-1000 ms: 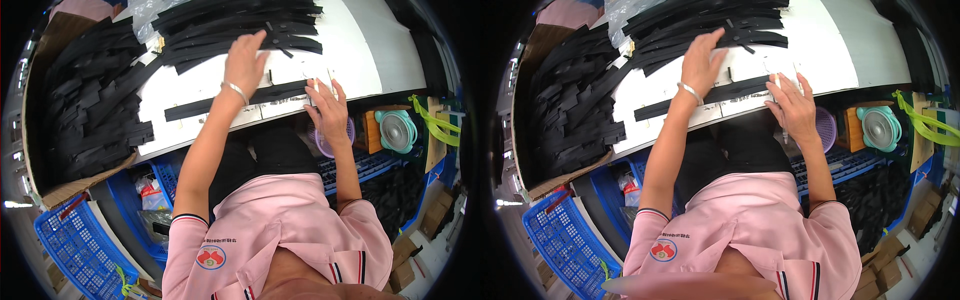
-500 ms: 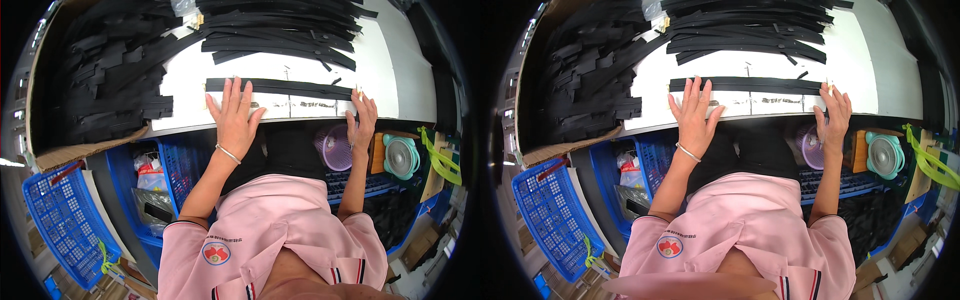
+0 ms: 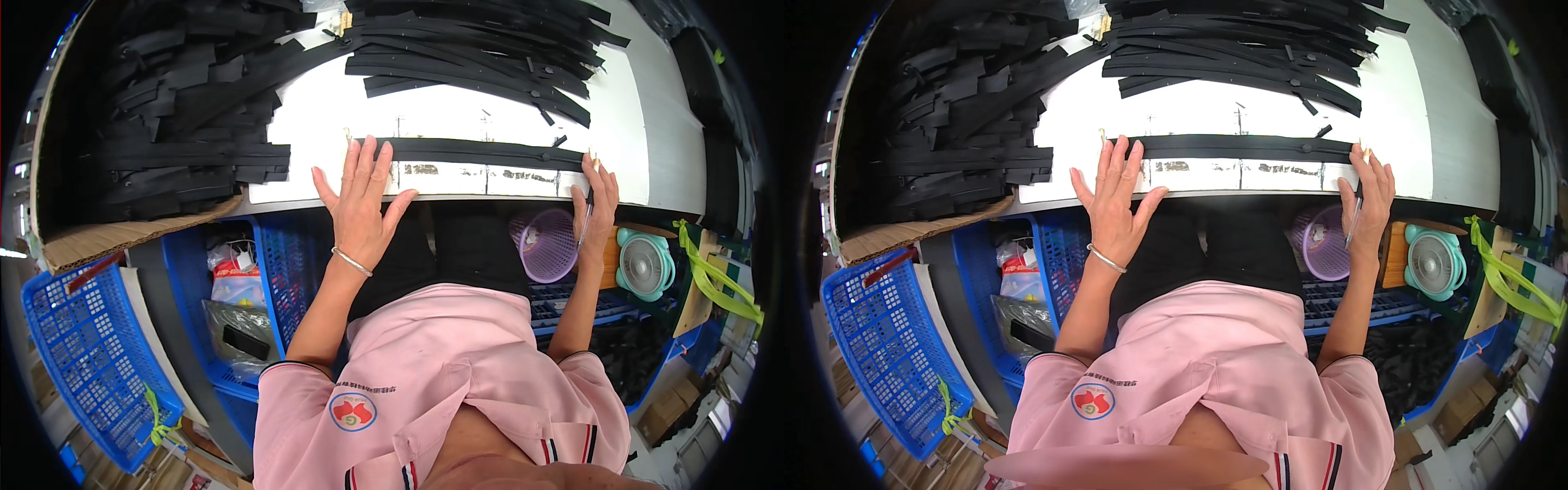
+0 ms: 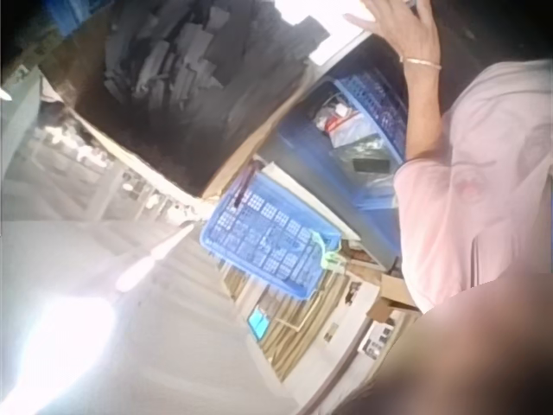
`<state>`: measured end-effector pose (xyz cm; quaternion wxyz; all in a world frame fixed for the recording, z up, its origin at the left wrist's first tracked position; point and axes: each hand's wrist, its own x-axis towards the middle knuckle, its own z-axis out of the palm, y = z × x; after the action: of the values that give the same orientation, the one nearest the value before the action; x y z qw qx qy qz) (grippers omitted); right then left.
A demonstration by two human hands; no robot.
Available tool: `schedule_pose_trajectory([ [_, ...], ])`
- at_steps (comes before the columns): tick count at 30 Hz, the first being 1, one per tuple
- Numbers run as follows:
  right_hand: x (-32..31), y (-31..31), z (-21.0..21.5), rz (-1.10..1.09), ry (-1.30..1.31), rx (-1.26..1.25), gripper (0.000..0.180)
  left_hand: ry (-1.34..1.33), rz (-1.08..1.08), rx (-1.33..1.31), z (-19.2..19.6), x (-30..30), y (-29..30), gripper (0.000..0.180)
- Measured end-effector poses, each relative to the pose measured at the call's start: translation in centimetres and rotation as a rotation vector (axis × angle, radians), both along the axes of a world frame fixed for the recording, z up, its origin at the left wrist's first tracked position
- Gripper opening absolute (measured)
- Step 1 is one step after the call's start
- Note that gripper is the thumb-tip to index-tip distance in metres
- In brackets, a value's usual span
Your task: Inspecting and marking black zippers at a workbench using a pen and guide markers.
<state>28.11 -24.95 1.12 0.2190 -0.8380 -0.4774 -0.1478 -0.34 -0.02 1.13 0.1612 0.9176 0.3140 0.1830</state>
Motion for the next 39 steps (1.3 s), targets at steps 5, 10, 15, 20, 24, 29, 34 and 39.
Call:
schedule_pose_trajectory([
  [5, -2.0, 2.2, 1.8, -0.065, 0.243, 0.208, 0.031, -0.049, 0.009, 0.059, -0.5, 0.0, -0.1, 0.07],
  [10, -7.5, 10.0, 4.5, 0.128, 0.869, 0.389, 0.02, -0.071, 0.015, 0.073, -0.6, 0.1, -0.1, 0.07],
  [15, -10.8, 17.1, 4.1, 0.258, 1.192, 0.39, 0.015, -0.07, 0.031, 0.062, -0.6, 0.2, -0.2, 0.069],
  [20, -11.0, 19.1, 0.8, 0.372, 0.946, 0.33, 0.013, -0.074, 0.022, 0.039, -0.5, 0.3, -0.2, 0.07],
  [24, -11.6, 19.2, 0.9, 0.355, 0.889, 0.299, 0.013, -0.081, 0.029, 0.036, -0.6, 0.1, -0.2, 0.071],
  [29, -11.9, 19.5, 1.2, 0.331, 0.917, 0.291, 0.012, -0.08, 0.028, 0.033, -0.6, 0.0, -0.2, 0.072],
  [34, -11.5, 18.7, 1.5, 0.318, 0.9, 0.208, 0.015, -0.088, 0.03, 0.047, -0.9, 0.0, -0.2, 0.072],
  [39, -11.1, 18.6, 1.3, 0.41, 0.94, 0.207, 0.014, -0.079, 0.026, 0.05, -0.7, 0.1, -0.2, 0.073],
])
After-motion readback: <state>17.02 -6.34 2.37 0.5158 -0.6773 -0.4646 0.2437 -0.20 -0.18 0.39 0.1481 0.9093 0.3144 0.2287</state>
